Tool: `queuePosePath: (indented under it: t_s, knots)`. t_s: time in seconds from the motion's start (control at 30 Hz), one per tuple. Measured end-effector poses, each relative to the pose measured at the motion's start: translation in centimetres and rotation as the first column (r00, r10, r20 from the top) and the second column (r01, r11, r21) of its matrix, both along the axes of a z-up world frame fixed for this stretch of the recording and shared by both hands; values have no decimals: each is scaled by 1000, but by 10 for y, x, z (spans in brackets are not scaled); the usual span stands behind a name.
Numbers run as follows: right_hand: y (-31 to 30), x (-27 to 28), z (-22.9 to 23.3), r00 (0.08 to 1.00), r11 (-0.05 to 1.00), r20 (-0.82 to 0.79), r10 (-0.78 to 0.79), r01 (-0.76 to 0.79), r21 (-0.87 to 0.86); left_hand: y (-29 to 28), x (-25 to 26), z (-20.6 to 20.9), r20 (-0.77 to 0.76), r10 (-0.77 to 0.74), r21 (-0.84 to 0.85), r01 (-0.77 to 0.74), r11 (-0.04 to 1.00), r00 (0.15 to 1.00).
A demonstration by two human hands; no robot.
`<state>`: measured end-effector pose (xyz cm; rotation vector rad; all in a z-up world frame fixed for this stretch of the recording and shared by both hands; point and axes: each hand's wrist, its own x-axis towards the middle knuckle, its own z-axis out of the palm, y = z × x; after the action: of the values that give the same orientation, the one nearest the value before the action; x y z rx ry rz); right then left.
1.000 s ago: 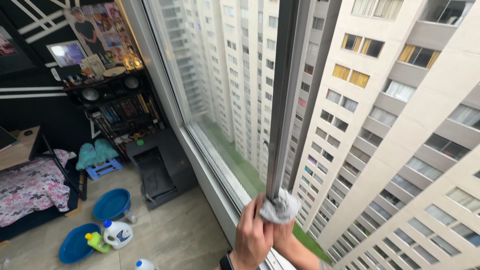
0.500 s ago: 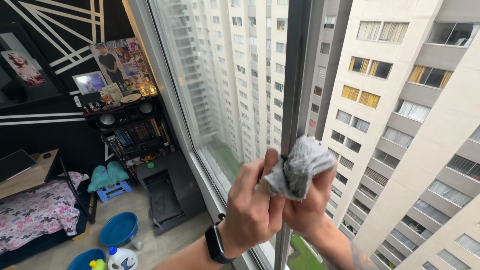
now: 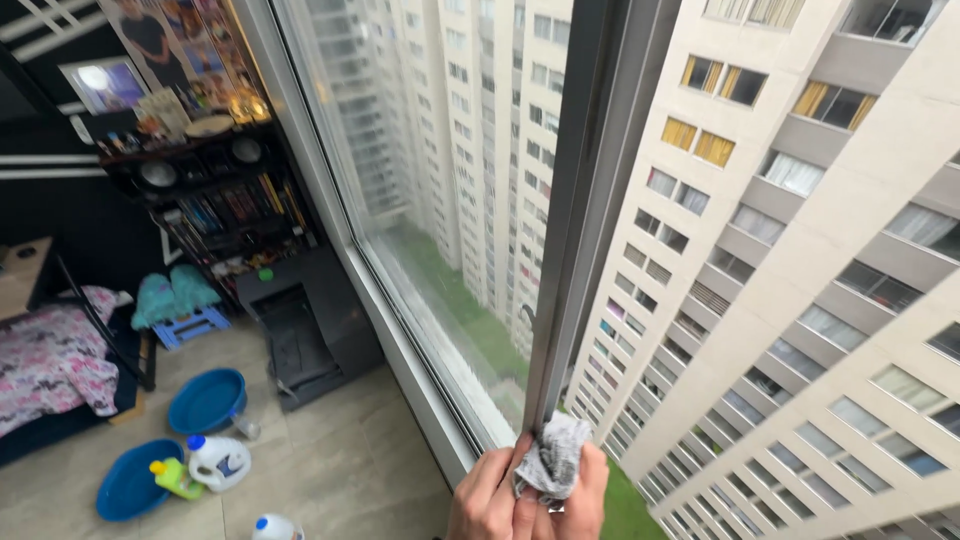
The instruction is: Cleaning the window tracks and frames using a damp cloth and a bowl of water
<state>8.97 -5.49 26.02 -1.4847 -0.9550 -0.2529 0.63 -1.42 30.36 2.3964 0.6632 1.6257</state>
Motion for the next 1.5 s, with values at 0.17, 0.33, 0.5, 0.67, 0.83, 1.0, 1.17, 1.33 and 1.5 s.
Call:
queuePosePath:
  t_s: [0.17,0.33,0.5,0.67,0.83,1.0,1.17,1.33,1.5]
  knots:
    - [-7,30,-160,982,972,177,63,-20,-236,-18,5,-121,-55,39,-331,-55,942,998]
    - [-10,31,-255,987,887,95,131,-73,-456,-3,6,-283,-339,-145,-626,-108,772,930]
    - [-39,41,-202,914,787,-238,329,-405,-466,-12,-16,-187,-483,-169,-614,-195,765,859]
    - [-64,51,-156,335,591,-712,617,-795,138,-12,-25,-105,-210,-374,-598,184,780,904]
    - [-59,45,-111,683,787,-547,484,-613,-69,-11,-10,-93,-91,-357,-620,227,751,930]
    - [-42,49,-82,774,862,-483,411,-502,-70,0,8,-72,21,-284,-551,248,797,959]
    - [-3,66,-86,953,957,-103,285,-278,79,11,19,-31,183,-184,-382,242,892,966]
    - [35,66,-69,977,971,210,-19,-33,238,20,28,-29,166,0,-73,12,997,986]
    - [37,49,-62,981,961,157,-111,66,270,15,19,-20,143,-22,-269,60,961,989]
